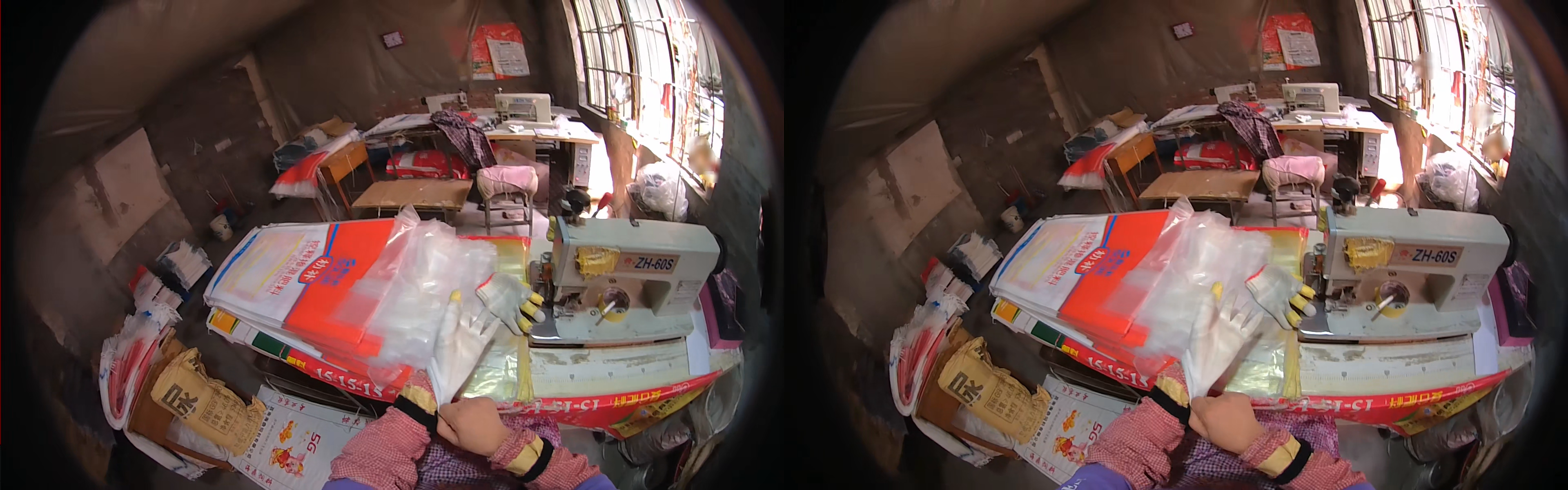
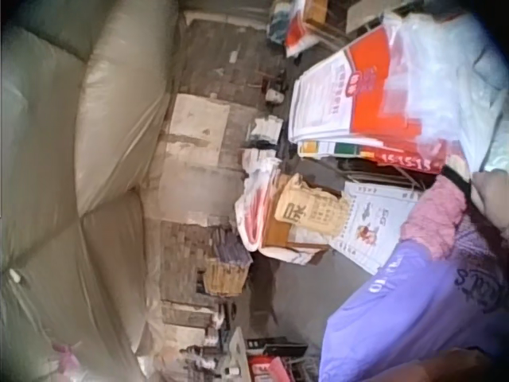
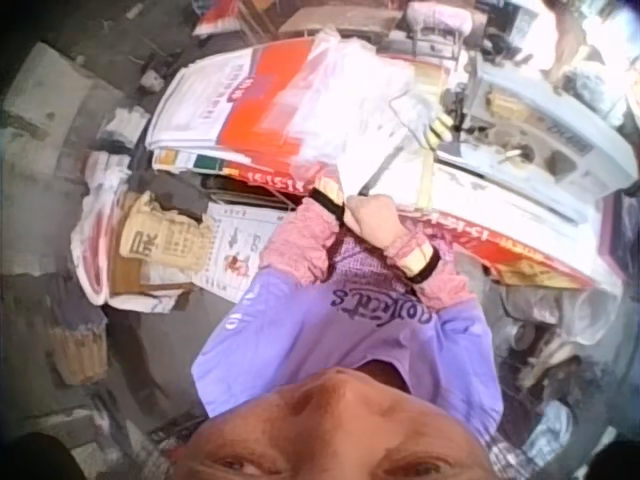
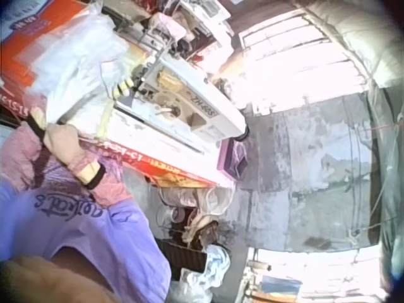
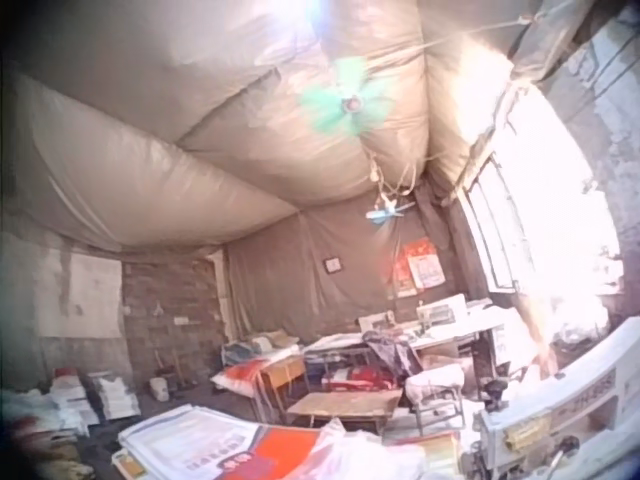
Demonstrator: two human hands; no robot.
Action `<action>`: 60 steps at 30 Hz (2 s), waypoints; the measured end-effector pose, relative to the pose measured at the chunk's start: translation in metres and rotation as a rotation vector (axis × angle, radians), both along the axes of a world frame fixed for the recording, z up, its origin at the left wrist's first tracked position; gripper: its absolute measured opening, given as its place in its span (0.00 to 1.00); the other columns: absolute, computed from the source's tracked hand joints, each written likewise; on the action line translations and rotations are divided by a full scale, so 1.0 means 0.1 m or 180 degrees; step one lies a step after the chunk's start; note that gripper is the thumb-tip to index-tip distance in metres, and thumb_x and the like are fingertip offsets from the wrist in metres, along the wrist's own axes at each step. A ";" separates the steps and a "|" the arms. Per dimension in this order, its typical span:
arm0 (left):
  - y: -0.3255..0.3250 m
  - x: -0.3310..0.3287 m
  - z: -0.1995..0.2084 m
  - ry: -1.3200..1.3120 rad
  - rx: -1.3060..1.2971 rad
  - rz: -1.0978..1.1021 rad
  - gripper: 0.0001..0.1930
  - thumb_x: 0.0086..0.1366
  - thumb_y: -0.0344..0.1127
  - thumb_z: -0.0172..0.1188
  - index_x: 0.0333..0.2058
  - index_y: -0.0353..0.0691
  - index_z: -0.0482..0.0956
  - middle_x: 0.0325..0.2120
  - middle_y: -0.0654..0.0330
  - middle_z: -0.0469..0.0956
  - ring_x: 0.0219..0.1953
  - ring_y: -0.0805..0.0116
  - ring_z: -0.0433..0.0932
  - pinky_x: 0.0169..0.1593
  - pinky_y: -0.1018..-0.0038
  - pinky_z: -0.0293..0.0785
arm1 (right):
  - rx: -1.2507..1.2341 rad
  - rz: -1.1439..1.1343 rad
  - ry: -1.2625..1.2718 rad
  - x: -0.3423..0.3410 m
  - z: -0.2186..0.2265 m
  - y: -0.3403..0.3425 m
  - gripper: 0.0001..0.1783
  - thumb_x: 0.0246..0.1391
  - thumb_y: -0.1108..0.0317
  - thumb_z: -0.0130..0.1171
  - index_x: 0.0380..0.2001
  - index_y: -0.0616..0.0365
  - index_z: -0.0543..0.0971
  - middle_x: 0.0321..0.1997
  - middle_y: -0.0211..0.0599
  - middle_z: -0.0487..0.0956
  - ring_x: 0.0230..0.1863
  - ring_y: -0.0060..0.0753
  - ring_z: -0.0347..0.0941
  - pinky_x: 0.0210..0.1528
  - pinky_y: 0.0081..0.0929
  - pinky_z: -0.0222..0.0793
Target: Sewing the edges of large plastic bags using an industrial sewing machine in a manufacturing environment.
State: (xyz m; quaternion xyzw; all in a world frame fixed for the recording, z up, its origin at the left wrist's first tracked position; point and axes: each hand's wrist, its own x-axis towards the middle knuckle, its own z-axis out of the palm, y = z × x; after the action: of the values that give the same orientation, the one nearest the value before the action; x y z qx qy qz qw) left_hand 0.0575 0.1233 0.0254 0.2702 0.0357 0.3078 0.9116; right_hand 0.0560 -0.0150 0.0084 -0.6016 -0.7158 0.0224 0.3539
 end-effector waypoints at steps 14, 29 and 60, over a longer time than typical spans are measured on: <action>0.39 0.63 -0.32 0.3271 0.5686 0.1176 0.28 0.60 0.53 0.58 0.52 0.37 0.74 0.55 0.49 0.69 0.52 0.52 0.73 0.55 0.63 0.68 | -0.0779 -0.1051 0.1910 0.68 -0.73 -0.54 0.10 0.54 0.62 0.61 0.27 0.57 0.79 0.15 0.38 0.74 0.16 0.35 0.71 0.22 0.29 0.67; 0.86 0.54 -0.71 0.1882 0.2269 -0.0527 0.12 0.66 0.34 0.54 0.46 0.37 0.73 0.38 0.60 0.75 0.43 0.68 0.75 0.45 0.72 0.73 | -0.0350 -0.1281 0.3652 1.17 -0.69 -1.00 0.06 0.60 0.73 0.56 0.30 0.64 0.77 0.23 0.26 0.75 0.27 0.14 0.69 0.30 0.16 0.66; -0.77 -1.20 -0.50 0.2646 0.3660 0.0413 0.17 0.65 0.45 0.57 0.44 0.37 0.71 0.32 0.48 0.73 0.35 0.54 0.76 0.40 0.66 0.72 | -0.0212 -0.0434 0.2414 0.33 -0.36 -0.30 0.11 0.53 0.66 0.63 0.39 0.56 0.76 0.33 0.38 0.76 0.38 0.31 0.72 0.41 0.27 0.67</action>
State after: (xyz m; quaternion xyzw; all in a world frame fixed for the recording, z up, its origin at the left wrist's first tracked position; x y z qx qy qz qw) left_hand -0.0625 0.0460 -0.0241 0.8006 0.2283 0.2030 0.5155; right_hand 0.0892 -0.0448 -0.0279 -0.6080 -0.4914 0.2430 0.5743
